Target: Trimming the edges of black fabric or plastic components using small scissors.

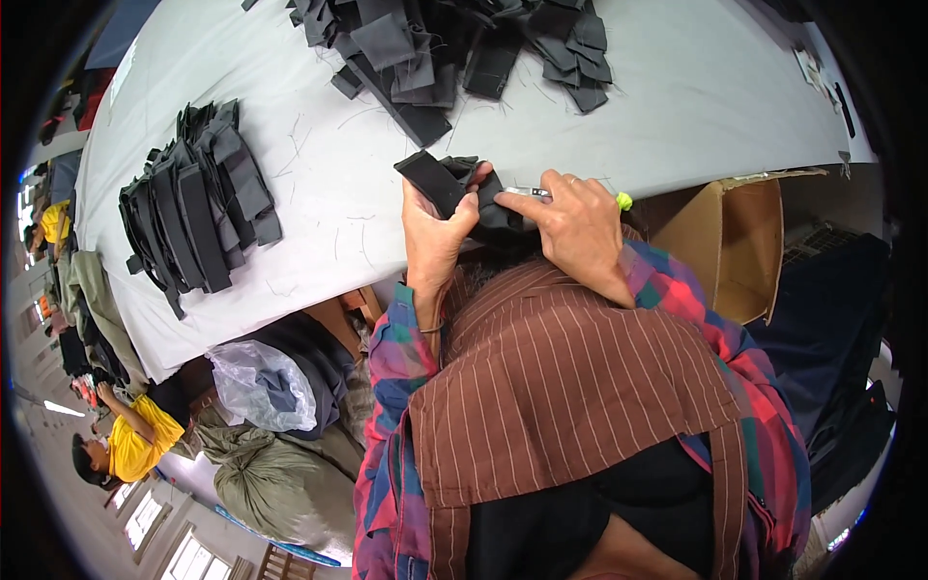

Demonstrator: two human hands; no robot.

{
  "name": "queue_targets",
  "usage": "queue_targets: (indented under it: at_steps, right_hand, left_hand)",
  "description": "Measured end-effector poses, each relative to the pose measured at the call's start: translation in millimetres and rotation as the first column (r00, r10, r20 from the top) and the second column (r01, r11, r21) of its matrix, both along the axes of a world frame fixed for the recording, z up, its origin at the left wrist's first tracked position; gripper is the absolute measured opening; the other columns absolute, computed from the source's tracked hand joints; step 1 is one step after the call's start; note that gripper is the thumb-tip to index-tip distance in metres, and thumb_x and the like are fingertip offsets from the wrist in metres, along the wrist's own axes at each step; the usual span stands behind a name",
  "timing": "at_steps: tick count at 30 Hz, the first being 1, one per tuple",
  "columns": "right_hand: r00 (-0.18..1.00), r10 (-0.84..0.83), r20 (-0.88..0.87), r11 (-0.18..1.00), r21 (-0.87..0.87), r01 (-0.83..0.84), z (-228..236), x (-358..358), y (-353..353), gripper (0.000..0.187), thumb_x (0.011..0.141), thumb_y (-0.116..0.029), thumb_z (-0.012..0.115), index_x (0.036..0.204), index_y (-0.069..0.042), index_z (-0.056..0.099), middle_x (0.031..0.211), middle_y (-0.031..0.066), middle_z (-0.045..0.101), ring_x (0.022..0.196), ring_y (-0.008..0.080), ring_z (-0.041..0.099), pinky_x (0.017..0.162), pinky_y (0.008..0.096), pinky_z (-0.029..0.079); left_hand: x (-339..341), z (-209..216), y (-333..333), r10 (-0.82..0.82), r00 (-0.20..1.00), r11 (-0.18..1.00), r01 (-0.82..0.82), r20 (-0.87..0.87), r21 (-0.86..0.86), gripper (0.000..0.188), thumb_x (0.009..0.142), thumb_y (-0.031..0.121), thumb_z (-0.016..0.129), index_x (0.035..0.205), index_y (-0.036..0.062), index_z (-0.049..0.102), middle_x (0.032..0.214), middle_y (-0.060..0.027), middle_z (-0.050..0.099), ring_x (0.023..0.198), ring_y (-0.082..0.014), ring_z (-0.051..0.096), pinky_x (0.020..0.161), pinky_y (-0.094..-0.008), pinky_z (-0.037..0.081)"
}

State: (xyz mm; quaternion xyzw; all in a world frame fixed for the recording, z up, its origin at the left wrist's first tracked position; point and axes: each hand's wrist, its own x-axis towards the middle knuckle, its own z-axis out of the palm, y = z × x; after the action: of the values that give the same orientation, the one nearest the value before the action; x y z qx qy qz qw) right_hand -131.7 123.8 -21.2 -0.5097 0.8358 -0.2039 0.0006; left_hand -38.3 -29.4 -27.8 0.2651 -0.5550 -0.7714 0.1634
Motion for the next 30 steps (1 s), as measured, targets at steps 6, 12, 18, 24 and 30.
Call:
queue_targets:
  at_steps: [6, 12, 18, 24, 30]
  right_hand:
    - [0.99, -0.073, 0.12, 0.986, -0.141, 0.09, -7, 0, 6, 0.04, 0.073, -0.001, 0.06, 0.103, -0.026, 0.071, 0.068, 0.004, 0.047, 0.059, 0.0227, 0.054, 0.054, 0.0356, 0.043]
    - [0.967, -0.031, 0.255, 0.984, -0.16, 0.074, -5, -9, 18, 0.037, 0.078, -0.002, 0.063, 0.106, -0.025, 0.071, 0.065, 0.0049, 0.044, 0.057, 0.0216, 0.05, 0.054, 0.0346, 0.041]
    - [0.957, 0.011, 0.289, 0.981, -0.188, 0.046, 3, -19, 15, 0.029, 0.078, -0.006, 0.065, 0.105, -0.015, 0.069, 0.071, 0.0047, 0.055, 0.063, 0.0236, 0.055, 0.057, 0.034, 0.043]
    - [0.979, 0.094, 0.181, 0.975, -0.214, -0.054, -8, -26, 9, 0.011, 0.079, -0.012, 0.066, 0.09, -0.013, 0.066, 0.081, 0.0008, 0.063, 0.068, 0.0219, 0.06, 0.062, 0.0345, 0.046]
    - [0.985, 0.138, 0.107, 0.979, -0.165, -0.12, -5, -30, 2, 0.012, 0.078, -0.014, 0.068, 0.09, -0.014, 0.066, 0.075, -0.0004, 0.06, 0.07, 0.02, 0.059, 0.061, 0.0334, 0.041]
  left_hand:
    - [1, -3, 0, 0.015, 1.0, 1.0, -0.015, -0.019, 0.011, 0.045, 0.08, -0.006, 0.054, 0.122, -0.0016, 0.038, 0.11, -0.0174, 0.062, 0.104, -0.0222, 0.062, 0.095, -0.0328, 0.045]
    - [0, -3, 0, 0.03, 0.999, 0.999, -0.029, -0.018, 0.022, 0.047, 0.078, -0.005, 0.057, 0.12, -0.0009, 0.038, 0.107, -0.0151, 0.064, 0.101, -0.0194, 0.062, 0.095, -0.0311, 0.044]
    - [2, -5, -2, -0.02, 1.0, 0.999, 0.02, -0.008, -0.033, 0.047, 0.081, -0.003, 0.056, 0.124, -0.0008, 0.037, 0.114, -0.018, 0.061, 0.108, -0.0246, 0.061, 0.096, -0.0337, 0.045]
    - [0, -3, 0, -0.003, 1.0, 1.0, 0.003, -0.015, 0.0, 0.048, 0.079, -0.004, 0.058, 0.123, -0.0006, 0.037, 0.111, -0.0165, 0.062, 0.105, -0.0223, 0.061, 0.095, -0.0326, 0.044]
    - [-1, -1, -1, 0.013, 1.0, 1.0, -0.013, 0.002, 0.023, 0.047, 0.077, -0.006, 0.058, 0.12, -0.0012, 0.038, 0.108, -0.0151, 0.063, 0.102, -0.0201, 0.062, 0.094, -0.0316, 0.044]
